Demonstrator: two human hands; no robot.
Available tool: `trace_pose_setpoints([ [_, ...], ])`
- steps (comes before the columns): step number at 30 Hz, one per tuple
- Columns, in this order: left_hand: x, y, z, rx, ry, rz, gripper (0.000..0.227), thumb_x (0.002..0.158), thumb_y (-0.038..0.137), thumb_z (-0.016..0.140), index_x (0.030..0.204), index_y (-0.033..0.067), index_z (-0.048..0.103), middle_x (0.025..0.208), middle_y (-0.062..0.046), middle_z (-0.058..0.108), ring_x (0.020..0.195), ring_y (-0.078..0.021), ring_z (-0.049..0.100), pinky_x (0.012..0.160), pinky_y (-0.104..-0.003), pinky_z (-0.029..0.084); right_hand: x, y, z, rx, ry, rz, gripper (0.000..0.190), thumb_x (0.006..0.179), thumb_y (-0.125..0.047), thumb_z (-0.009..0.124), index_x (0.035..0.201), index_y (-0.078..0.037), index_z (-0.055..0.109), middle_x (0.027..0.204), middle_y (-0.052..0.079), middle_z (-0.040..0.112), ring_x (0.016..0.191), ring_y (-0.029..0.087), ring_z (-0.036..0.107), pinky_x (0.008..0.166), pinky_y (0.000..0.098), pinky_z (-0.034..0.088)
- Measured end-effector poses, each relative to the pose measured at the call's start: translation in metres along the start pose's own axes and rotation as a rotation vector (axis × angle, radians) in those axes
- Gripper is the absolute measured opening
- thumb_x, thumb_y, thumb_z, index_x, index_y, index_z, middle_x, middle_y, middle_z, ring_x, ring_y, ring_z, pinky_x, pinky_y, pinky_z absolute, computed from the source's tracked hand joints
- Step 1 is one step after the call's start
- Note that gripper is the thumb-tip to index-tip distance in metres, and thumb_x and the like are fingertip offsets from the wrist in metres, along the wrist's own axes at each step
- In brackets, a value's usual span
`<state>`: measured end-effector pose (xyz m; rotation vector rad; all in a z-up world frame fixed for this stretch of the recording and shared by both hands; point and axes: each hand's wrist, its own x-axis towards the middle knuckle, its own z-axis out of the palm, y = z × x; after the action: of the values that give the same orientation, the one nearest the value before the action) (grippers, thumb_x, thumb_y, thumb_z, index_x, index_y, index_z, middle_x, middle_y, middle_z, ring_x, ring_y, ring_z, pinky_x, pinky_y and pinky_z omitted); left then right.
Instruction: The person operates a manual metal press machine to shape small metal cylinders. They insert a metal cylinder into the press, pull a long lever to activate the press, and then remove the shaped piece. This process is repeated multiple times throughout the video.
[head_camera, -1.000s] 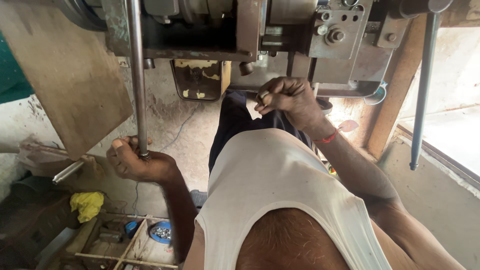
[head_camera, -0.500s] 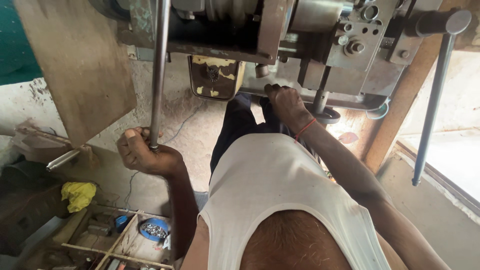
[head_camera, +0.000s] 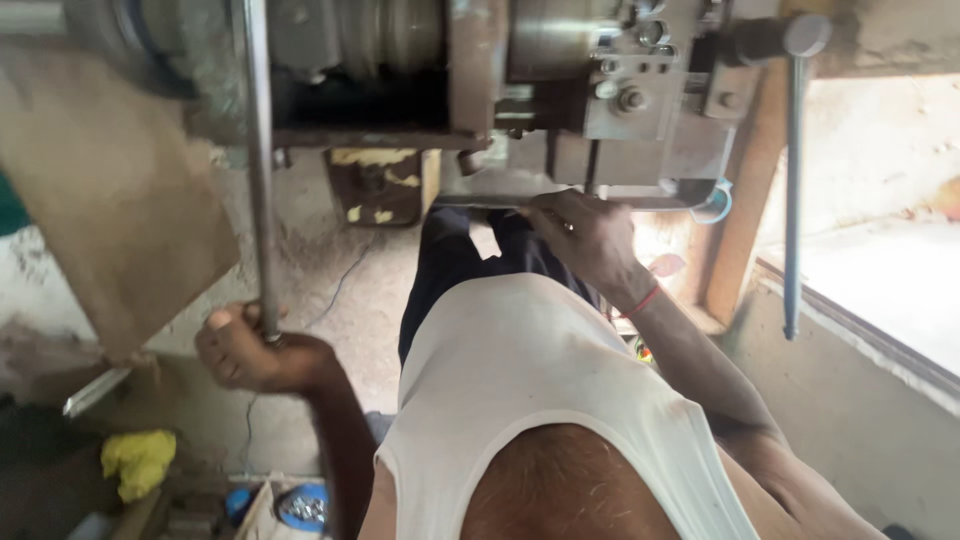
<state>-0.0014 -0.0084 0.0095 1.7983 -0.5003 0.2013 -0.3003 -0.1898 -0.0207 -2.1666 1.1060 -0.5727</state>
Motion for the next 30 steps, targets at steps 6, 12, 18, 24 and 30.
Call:
trace_pose_setpoints([
  [6,0.001,0.003,-0.002,-0.076,-0.036,-0.063,0.033,0.107,0.026,0.052,0.089,-0.0011,0.058,0.086,-0.007,0.053,0.066,-0.0176,0.057,0.062,-0.029,0.047,0.013,0.059,-0.055,-0.097,0.442,0.124,0.022,0.105,0.000,0.078,0.120,-0.007,0.063,0.102,0.011,0.070,0.078,0.016,0.072,0.061,0.0293,0.058],
  [12,-0.002,0.004,0.002,-0.352,0.043,-0.233,0.025,0.103,0.019,0.065,0.092,-0.0016,0.056,0.082,-0.011,0.055,0.067,-0.0205,0.053,0.066,-0.033,0.047,0.071,0.115,-0.104,-0.351,0.174,0.065,0.062,0.092,0.018,0.064,0.149,-0.005,0.054,0.129,0.018,0.063,0.103,0.028,0.073,0.080,0.0406,0.063],
  [18,-0.001,-0.007,-0.002,-0.312,0.019,-0.176,0.026,0.103,0.021,0.062,0.085,0.0024,0.056,0.072,-0.006,0.053,0.061,-0.0171,0.055,0.062,-0.030,0.047,0.115,0.124,-0.111,-0.518,-0.180,0.150,0.124,0.052,-0.016,0.099,0.159,-0.001,0.038,0.154,0.031,0.035,0.112,0.053,0.061,0.087,0.0559,0.056],
  [24,-0.013,-0.029,0.003,-0.430,0.075,-0.189,0.007,0.101,0.003,0.067,0.094,0.0030,0.069,0.085,-0.004,0.066,0.073,-0.0113,0.058,0.067,-0.026,0.050,0.155,0.191,-0.098,-0.845,-0.465,-0.159,0.085,0.073,-0.018,0.085,0.148,-0.004,0.049,0.170,0.029,0.022,0.141,0.054,0.040,0.103,0.0591,0.049],
  [30,-0.013,-0.014,0.013,-0.460,0.095,-0.253,0.015,0.100,0.013,0.071,0.088,0.0044,0.068,0.076,0.002,0.060,0.065,-0.0041,0.050,0.056,-0.023,0.041,0.173,0.168,-0.104,-0.400,-0.367,0.128,0.051,0.107,-0.027,0.064,0.147,-0.002,0.043,0.131,0.040,0.051,0.109,0.058,0.060,0.084,0.0639,0.052],
])
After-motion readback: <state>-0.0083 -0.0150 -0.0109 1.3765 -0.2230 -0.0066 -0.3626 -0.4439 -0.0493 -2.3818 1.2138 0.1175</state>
